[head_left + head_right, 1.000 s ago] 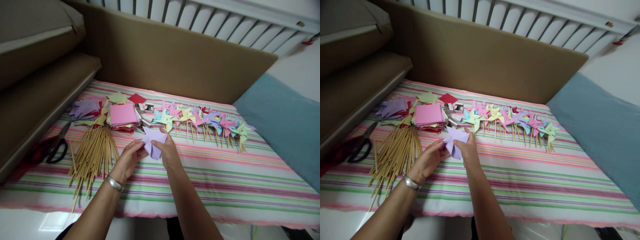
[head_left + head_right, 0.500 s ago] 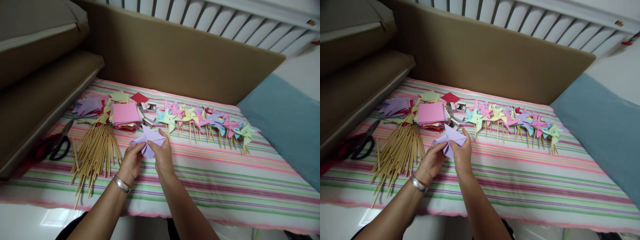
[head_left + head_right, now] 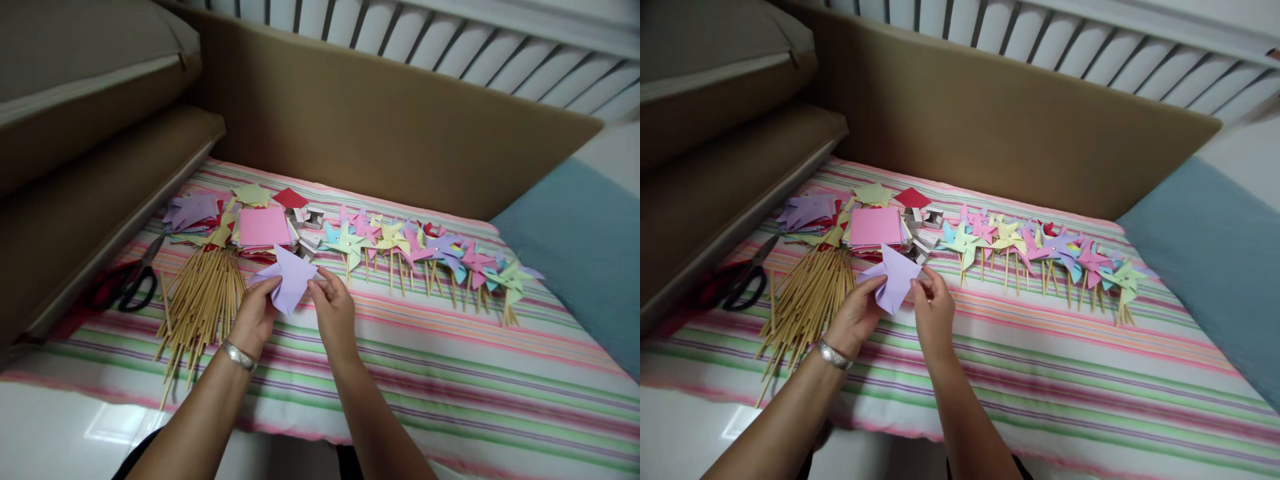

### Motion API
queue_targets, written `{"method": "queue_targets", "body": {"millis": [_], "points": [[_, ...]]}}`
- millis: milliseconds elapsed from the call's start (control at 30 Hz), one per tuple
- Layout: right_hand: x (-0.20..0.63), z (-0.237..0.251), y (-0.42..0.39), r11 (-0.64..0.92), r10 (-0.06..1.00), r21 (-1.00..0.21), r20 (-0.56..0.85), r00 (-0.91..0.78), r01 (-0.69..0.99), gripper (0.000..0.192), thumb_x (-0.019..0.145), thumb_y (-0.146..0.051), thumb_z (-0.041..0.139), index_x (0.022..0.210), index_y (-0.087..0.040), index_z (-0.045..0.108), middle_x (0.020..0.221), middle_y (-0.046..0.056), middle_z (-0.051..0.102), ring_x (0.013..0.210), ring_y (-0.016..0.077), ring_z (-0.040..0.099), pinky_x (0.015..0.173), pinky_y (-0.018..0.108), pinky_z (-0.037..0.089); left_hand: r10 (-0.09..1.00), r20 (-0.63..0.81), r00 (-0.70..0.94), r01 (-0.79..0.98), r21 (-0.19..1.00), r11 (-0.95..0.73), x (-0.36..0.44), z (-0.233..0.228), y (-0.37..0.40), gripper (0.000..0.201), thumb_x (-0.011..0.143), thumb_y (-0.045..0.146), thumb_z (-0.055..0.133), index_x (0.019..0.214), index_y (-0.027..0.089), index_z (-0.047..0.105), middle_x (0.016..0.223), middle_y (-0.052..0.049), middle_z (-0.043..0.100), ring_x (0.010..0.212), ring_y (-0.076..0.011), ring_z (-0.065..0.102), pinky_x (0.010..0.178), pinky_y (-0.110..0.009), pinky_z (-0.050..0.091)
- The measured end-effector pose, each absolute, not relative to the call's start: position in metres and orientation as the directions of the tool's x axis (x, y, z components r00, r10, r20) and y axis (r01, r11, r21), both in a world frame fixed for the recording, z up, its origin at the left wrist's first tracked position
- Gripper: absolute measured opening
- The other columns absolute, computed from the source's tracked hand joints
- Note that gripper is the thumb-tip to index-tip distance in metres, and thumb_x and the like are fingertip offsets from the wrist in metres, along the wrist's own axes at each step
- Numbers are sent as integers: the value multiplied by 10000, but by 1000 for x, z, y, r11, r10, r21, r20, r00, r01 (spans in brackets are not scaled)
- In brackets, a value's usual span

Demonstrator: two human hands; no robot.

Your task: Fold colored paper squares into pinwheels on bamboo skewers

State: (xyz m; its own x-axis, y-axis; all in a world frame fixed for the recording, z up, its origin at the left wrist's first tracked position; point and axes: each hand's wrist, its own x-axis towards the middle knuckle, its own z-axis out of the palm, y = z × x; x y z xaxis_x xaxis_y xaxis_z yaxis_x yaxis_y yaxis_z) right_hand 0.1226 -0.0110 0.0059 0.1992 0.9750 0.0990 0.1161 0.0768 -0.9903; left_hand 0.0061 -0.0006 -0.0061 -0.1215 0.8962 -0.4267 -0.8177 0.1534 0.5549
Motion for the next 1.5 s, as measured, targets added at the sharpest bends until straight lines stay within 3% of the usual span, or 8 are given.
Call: {"method": "queue_targets", "body": {"millis": [133,200,300,433,600,933,1167,1500], "points": [[126,5,-17,492,806,-622,590,-49,608,309,809,-120,511,1047,-262,646,1025,63,622,1004,212,553,900,413,444,887,-445,-127,-831,536,150,-8,-6,4,211,574,53,711,773,118,686,745,-31,721,653,-133,636,645,-231,491],[124,3,-19,592,737,-459,641,-214,663,372,804,-57,481,1047,-283,651,1243,67,527,1189,240,439,974,452,389,896,-433,-102,-834,527,160,-10,-6,5,238,580,51,702,809,113,687,740,-34,720,645,-138,635,634,-237,491],[120,-1,-19,630,710,-377,634,-306,679,357,805,-43,481,986,-280,677,1442,28,322,1334,275,252,1030,491,321,903,-424,-76,-842,513,170,-10,-7,4,256,578,45,695,825,115,686,754,-35,721,658,-141,636,634,-239,487],[122,-1,-17,624,731,-427,613,-298,654,212,801,-126,557,860,-266,705,1461,-9,305,1357,285,202,1046,509,293,900,-429,-79,-832,525,177,-9,-7,2,248,553,58,716,791,120,685,749,-31,718,644,-137,627,614,-234,475],[125,4,-15,536,825,-600,523,-215,594,136,802,-211,586,834,-252,711,1425,17,378,1357,263,218,1063,495,266,918,-392,-59,-809,557,186,-4,-5,0,239,525,99,757,755,120,695,736,-34,712,642,-129,621,632,-236,473],[127,9,-11,116,985,-892,159,64,437,76,687,-282,681,645,-219,688,1380,71,440,1330,277,274,1040,465,286,937,-350,9,-784,579,224,11,-4,-5,124,523,117,763,627,132,695,612,-5,688,556,-90,597,572,-192,448],[128,7,-6,80,986,-903,134,101,421,107,668,-309,682,619,-215,679,1325,77,501,1300,246,339,1071,414,235,931,-364,33,-770,585,256,12,-5,-4,145,551,108,755,688,111,710,684,-27,715,609,-108,620,593,-199,469],[130,7,-3,48,987,-927,100,122,371,120,657,-262,679,554,-203,662,1234,79,569,1205,279,459,1024,448,296,931,-359,68,-763,582,280,15,-2,-6,209,556,88,755,756,126,707,735,-20,714,630,-106,630,578,-194,481]]}}
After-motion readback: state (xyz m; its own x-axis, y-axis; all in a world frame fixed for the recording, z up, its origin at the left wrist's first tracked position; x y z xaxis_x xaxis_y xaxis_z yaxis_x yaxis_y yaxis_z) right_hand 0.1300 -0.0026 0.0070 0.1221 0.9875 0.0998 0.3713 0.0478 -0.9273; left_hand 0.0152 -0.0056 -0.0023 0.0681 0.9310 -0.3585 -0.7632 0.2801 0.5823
